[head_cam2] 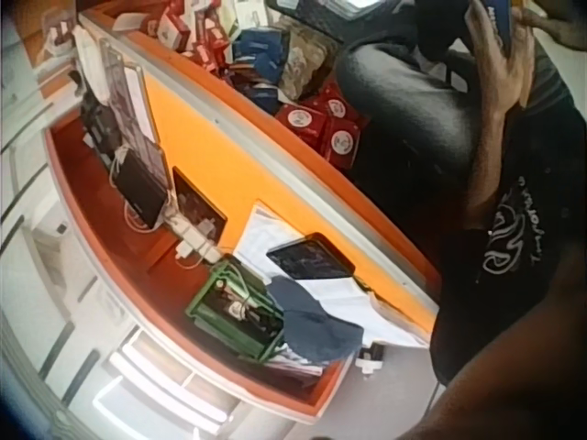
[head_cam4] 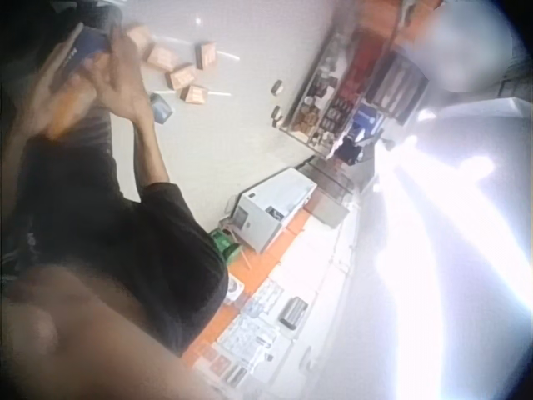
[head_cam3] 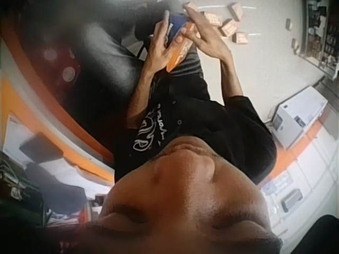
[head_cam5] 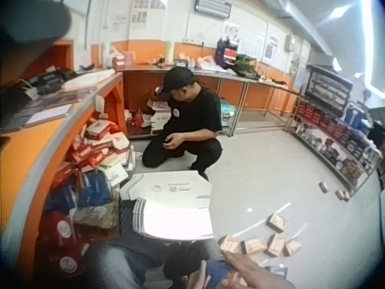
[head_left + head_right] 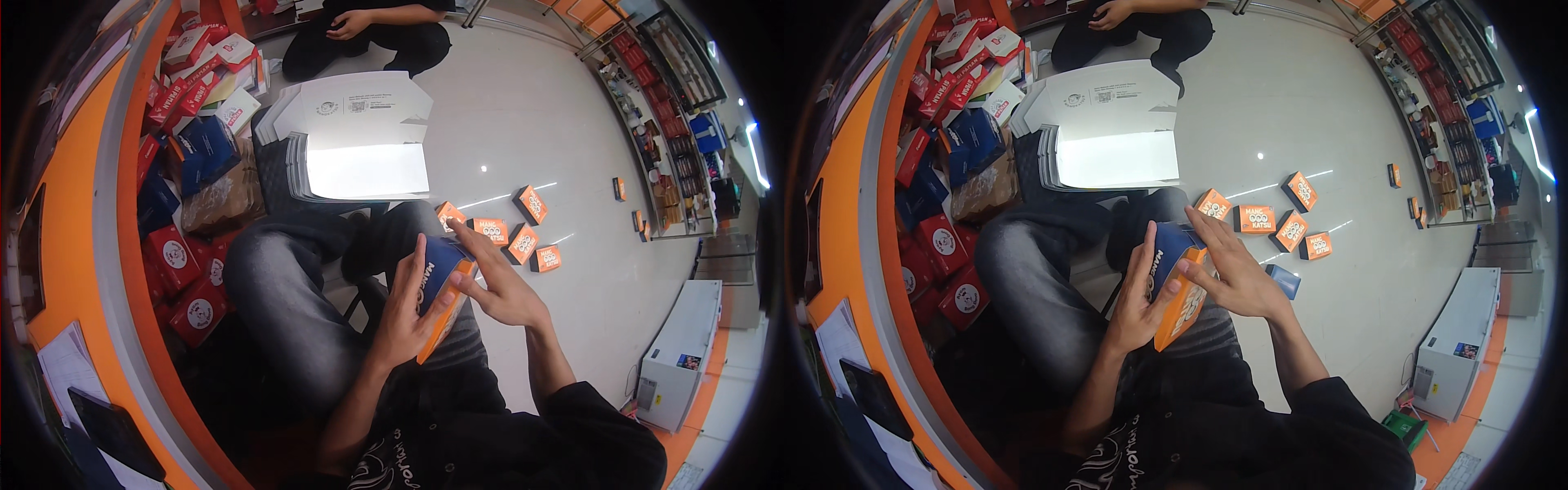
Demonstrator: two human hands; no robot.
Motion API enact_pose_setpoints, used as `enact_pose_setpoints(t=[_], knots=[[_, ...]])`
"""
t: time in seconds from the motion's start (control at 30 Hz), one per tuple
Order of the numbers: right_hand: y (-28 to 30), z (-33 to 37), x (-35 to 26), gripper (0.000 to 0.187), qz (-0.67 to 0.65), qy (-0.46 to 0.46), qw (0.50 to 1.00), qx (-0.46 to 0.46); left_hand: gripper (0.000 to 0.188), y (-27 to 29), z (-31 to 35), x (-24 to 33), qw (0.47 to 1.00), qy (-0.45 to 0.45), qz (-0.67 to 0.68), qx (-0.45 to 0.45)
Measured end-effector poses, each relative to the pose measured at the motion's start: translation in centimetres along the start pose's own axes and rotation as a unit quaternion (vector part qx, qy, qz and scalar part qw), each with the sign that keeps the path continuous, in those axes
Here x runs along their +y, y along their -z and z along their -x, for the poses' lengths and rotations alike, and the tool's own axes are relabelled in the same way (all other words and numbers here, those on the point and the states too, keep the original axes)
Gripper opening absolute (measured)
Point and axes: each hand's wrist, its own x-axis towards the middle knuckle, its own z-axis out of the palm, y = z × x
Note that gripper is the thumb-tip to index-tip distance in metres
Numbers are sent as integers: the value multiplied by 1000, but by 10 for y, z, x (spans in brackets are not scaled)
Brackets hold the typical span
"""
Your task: The person folds and assembles several small orange and white cardboard takeout food boxes by hand.
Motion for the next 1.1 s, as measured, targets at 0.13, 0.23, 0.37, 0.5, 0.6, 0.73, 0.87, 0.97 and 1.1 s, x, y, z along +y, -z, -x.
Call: enact_pose_setpoints(t=[0.13, 0.23, 0.37, 0.5, 0.6, 0.73, 0.87, 0.97, 1.1], knots=[[-12, -3, 1, 88, 52, 21, 998, 33, 84, 0, 4, 1, 996, -21, -91, 3], [-18, -7, 2, 91, 84, 21, 995, 48, 87, -3, 6, 3, 985, -30, -169, 8], [2, -8, 15, 84, 129, 103, 986, 30, 81, -7, -1, 7, 985, -11, -169, -30], [25, -11, 20, 70, 51, 111, 990, -63, 75, 1, -3, 2, 996, 2, 16, -89], [14, -2, 32, 62, 52, 59, 991, -106, 70, -7, 4, -6, 982, 80, -72, -153], [-12, 29, 88, 60, -122, -56, 988, -74, 62, -18, 2, -5, 956, 70, -201, -203], [-14, 74, 155, 56, -438, -203, 856, 185, 55, 31, -23, 48, 968, -192, -142, -74], [-17, 99, 227, 48, -647, -209, 615, 400, 52, 71, -18, 174, 973, -169, -130, -90], [-54, 138, 289, 55, -583, -412, 583, 388, 35, 68, -11, 297, 808, -69, -551, -197]])
